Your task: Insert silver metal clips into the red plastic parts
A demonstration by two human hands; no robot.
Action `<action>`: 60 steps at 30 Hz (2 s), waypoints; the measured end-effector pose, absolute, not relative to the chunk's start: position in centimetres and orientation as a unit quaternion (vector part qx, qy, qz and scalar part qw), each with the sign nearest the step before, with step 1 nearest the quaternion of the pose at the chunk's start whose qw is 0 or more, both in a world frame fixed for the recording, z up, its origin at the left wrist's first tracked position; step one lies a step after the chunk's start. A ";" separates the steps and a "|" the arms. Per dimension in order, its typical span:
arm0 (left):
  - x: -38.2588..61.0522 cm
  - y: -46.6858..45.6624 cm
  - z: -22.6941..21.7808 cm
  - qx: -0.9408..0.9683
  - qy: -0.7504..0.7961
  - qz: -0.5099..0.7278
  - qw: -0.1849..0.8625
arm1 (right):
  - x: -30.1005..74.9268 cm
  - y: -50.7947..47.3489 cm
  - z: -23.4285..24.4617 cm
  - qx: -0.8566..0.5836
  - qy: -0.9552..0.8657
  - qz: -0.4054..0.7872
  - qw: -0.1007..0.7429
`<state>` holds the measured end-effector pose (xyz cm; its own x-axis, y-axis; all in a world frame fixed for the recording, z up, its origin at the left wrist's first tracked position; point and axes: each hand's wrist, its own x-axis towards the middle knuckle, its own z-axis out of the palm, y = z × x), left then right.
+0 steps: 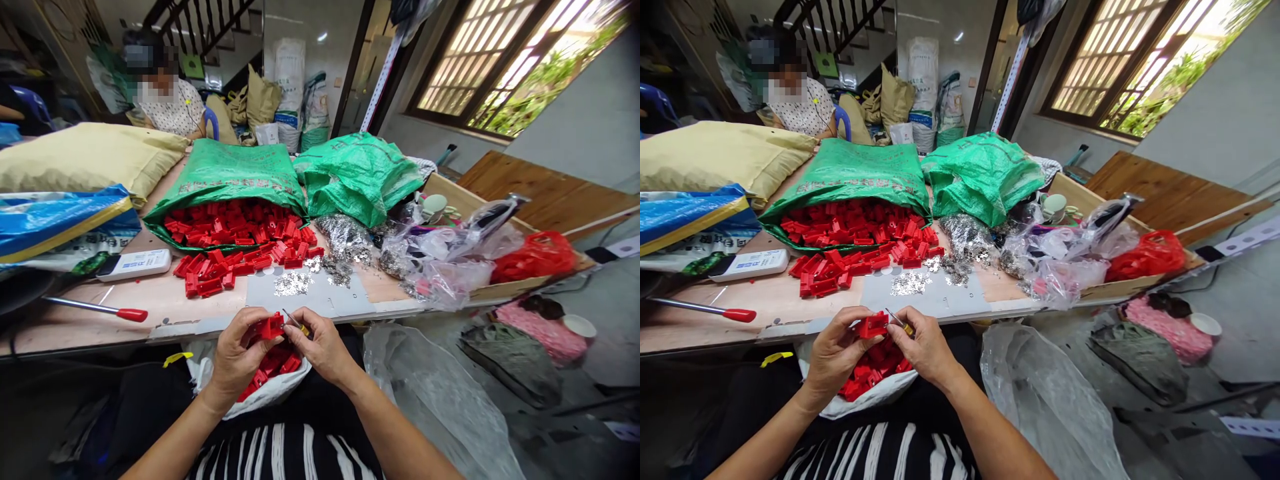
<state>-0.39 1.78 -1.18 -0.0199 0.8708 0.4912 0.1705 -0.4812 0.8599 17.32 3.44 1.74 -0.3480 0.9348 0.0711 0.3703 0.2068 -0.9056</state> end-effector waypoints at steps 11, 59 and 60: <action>0.2 1.3 -1.6 0.633 0.426 0.598 0.245 | 16.5 3.2 1.3 -0.519 -0.667 0.414 0.339; 0.3 1.6 -2.0 0.573 0.493 0.574 0.316 | 16.3 4.0 4.4 -0.575 -0.684 0.340 0.294; 0.3 1.7 -2.0 0.577 0.494 0.565 0.321 | 16.5 4.0 4.5 -0.572 -0.684 0.342 0.296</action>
<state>0.33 1.69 -1.98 -0.1270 0.9334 0.3357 0.2068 -0.3060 0.9293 16.47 3.96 4.50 -0.1697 0.9854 0.0139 0.5810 0.1114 -0.8062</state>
